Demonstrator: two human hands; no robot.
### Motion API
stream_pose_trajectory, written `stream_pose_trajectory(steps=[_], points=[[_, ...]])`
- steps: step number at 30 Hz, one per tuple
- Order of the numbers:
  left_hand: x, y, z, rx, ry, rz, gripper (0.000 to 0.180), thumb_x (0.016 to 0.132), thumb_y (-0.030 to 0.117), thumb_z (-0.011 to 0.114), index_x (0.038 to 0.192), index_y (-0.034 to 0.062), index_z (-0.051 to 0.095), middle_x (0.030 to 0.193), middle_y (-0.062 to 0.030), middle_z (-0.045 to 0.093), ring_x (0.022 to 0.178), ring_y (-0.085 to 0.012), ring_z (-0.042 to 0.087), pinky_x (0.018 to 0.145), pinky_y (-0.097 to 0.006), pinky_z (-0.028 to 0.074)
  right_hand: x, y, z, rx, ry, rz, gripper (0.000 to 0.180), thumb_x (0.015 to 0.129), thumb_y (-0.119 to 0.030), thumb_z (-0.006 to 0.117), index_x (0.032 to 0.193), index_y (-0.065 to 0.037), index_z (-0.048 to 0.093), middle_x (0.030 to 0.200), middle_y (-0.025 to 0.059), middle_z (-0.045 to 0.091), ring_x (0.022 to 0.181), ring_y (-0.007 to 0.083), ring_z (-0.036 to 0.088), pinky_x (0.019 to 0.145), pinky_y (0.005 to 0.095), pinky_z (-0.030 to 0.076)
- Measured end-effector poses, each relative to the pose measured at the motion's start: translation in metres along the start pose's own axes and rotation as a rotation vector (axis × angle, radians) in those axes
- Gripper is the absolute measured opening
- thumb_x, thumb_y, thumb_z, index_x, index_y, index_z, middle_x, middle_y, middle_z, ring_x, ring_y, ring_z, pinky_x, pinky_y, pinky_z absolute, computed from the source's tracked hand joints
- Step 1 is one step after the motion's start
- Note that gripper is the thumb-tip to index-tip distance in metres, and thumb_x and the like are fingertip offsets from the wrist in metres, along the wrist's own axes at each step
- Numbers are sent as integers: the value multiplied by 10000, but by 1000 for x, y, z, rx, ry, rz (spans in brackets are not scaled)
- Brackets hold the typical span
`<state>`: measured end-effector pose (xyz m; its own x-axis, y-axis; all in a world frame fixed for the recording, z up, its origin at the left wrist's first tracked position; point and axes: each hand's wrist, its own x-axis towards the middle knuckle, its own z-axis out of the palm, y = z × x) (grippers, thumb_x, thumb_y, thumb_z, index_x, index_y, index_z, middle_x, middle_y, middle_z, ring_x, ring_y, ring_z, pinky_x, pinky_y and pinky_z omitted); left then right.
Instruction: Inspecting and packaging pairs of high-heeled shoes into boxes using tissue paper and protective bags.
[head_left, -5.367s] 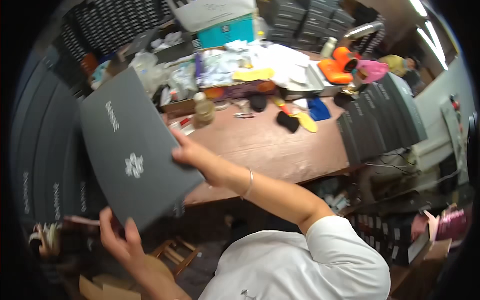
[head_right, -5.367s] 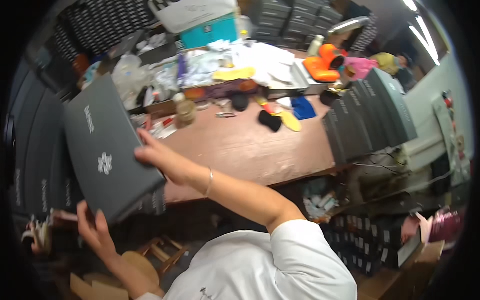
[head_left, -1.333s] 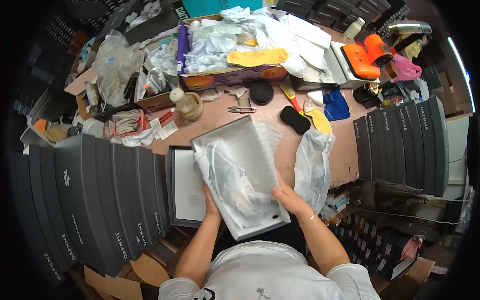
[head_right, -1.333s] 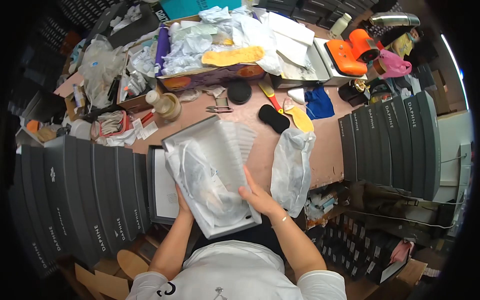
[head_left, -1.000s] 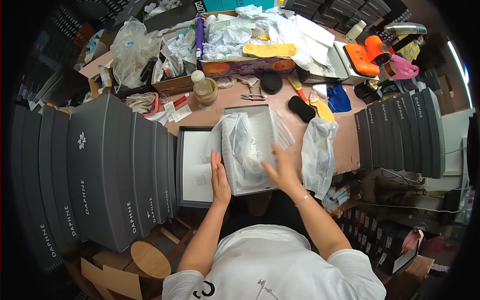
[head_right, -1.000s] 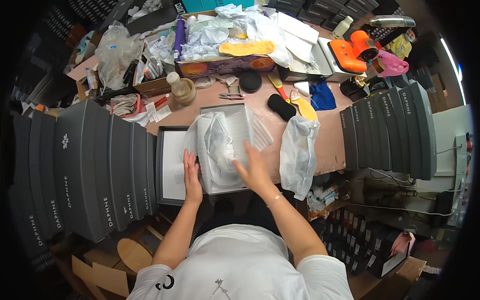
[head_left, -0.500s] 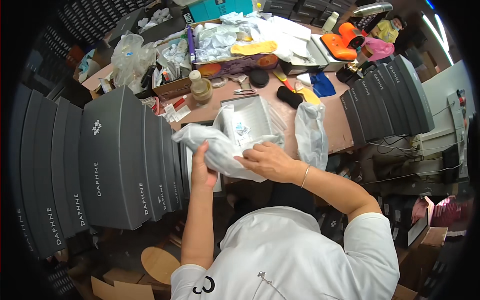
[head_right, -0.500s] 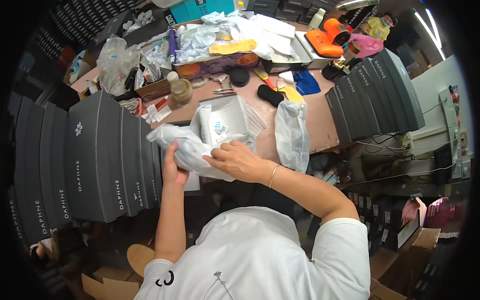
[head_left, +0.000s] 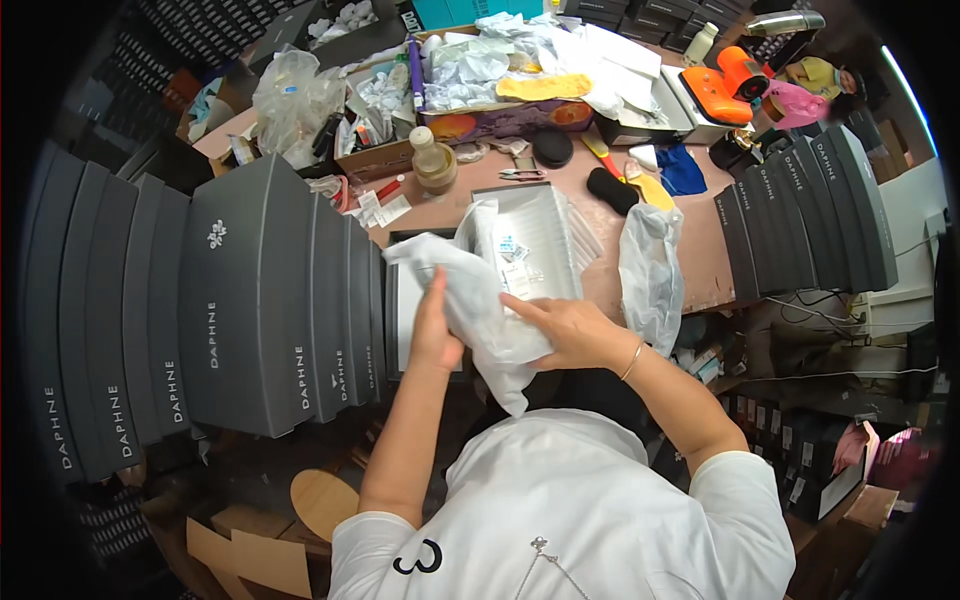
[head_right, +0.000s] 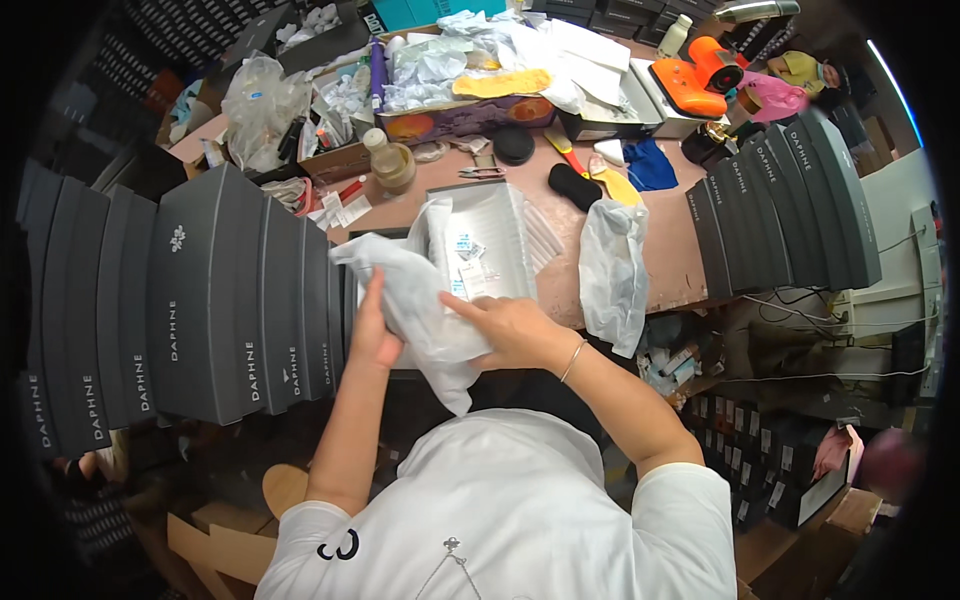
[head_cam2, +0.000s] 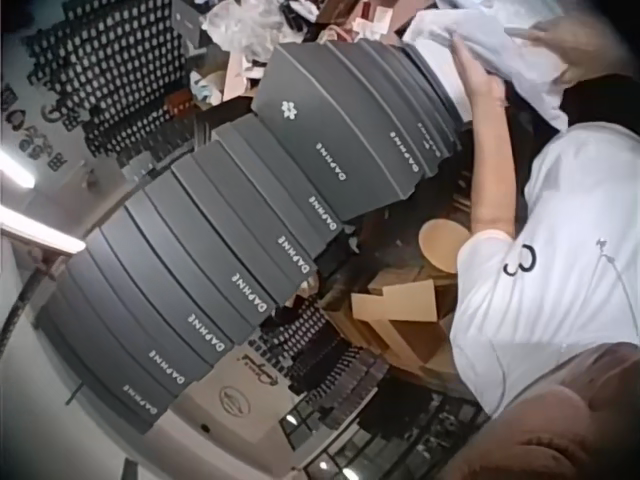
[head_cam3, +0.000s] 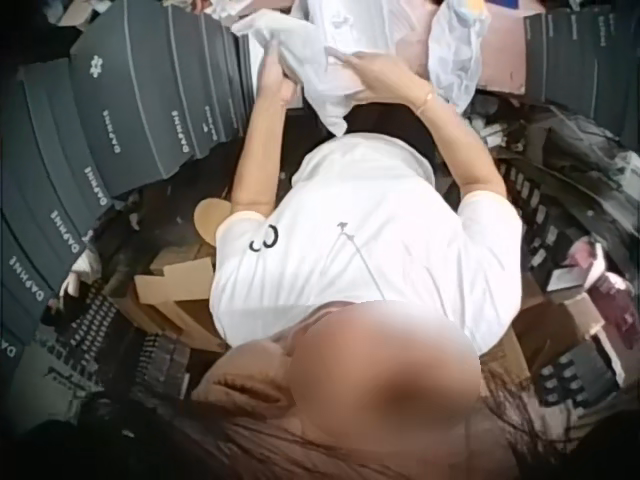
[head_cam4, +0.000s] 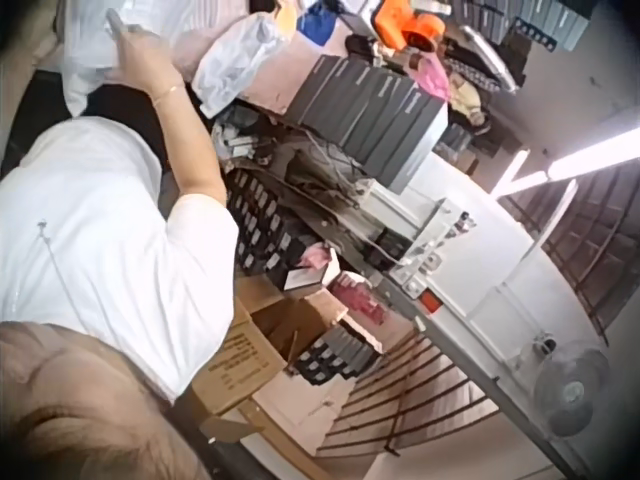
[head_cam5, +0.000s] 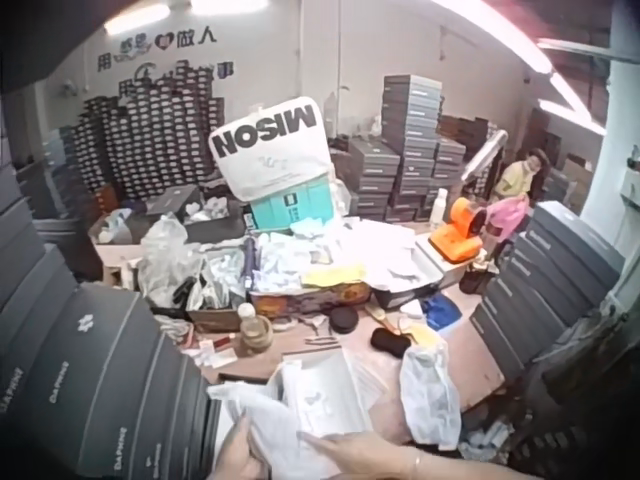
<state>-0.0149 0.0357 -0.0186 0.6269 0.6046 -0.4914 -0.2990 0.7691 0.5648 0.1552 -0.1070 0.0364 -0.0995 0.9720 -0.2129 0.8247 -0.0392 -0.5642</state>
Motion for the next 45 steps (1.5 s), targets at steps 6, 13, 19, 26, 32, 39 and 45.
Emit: stream_pose_trajectory(steps=[6, 13, 19, 26, 32, 39, 45], points=[[-66, -42, -9, 594, -514, 319, 1049, 790, 504, 718, 1514, 74, 92, 1533, -139, 206, 1414, -286, 201, 1114, -420, 230, -15, -6, 54, 981, 343, 165, 468, 810, -244, 626, 1218, -26, 558, 1094, 174, 635, 979, 263, 619, 888, 346, 463], [-44, -48, -19, 73, 30, 285, 442, 978, 226, 544, 1358, 48, 404, 1265, -69, 521, 1141, -189, 534, 964, -365, 442, -24, -21, -2, 198, 739, 30, 742, 754, -361, 762, 1364, -67, 458, 1395, 231, 363, 1257, 414, 403, 1027, 443, 368], [-45, -58, -22, 139, -95, 249, 558, 1022, 475, 282, 1410, 80, 348, 1270, -76, 530, 1149, -233, 543, 978, -385, 453, 26, -38, 2, -188, 544, -59, 285, 854, -279, 658, 1071, -94, 666, 1344, 67, 522, 1371, 358, 311, 1091, 631, 153], [9, -50, -66, -305, -418, -108, 554, 973, 365, 446, 1413, 42, 351, 1324, -140, 501, 1172, -259, 535, 1017, -398, 434, -23, -26, -20, -82, 644, -74, 457, 752, -153, 731, 1178, -76, 582, 1235, 131, 558, 1160, 306, 520, 1038, 521, 320], [7, -5, -49, 41, -195, -208, 513, 978, 366, 423, 1353, 16, 418, 1294, -157, 519, 1163, -286, 535, 1039, -388, 408, -10, 53, -35, 95, 145, -20, 545, 747, -255, 761, 1197, -47, 534, 901, 165, 665, 807, 344, 641, 718, 391, 492], [-56, 77, 40, -57, -327, 865, 344, 977, 300, 374, 1154, 37, 508, 838, -63, 486, 733, -198, 493, 853, -441, 503, -27, 119, 19, 1001, 413, 643, 373, 886, -258, 676, 1124, 0, 549, 799, 58, 618, 568, 88, 560, 527, 215, 457], [30, 37, -47, 2176, -51, 306, 717, 744, 119, 721, 1378, 2, 408, 1336, -257, 467, 1264, -402, 433, 1085, -457, 317, -38, 111, -15, 1094, 456, 479, 380, 871, -305, 697, 1032, 14, 568, 713, 23, 584, 517, 72, 522, 491, 221, 437]])
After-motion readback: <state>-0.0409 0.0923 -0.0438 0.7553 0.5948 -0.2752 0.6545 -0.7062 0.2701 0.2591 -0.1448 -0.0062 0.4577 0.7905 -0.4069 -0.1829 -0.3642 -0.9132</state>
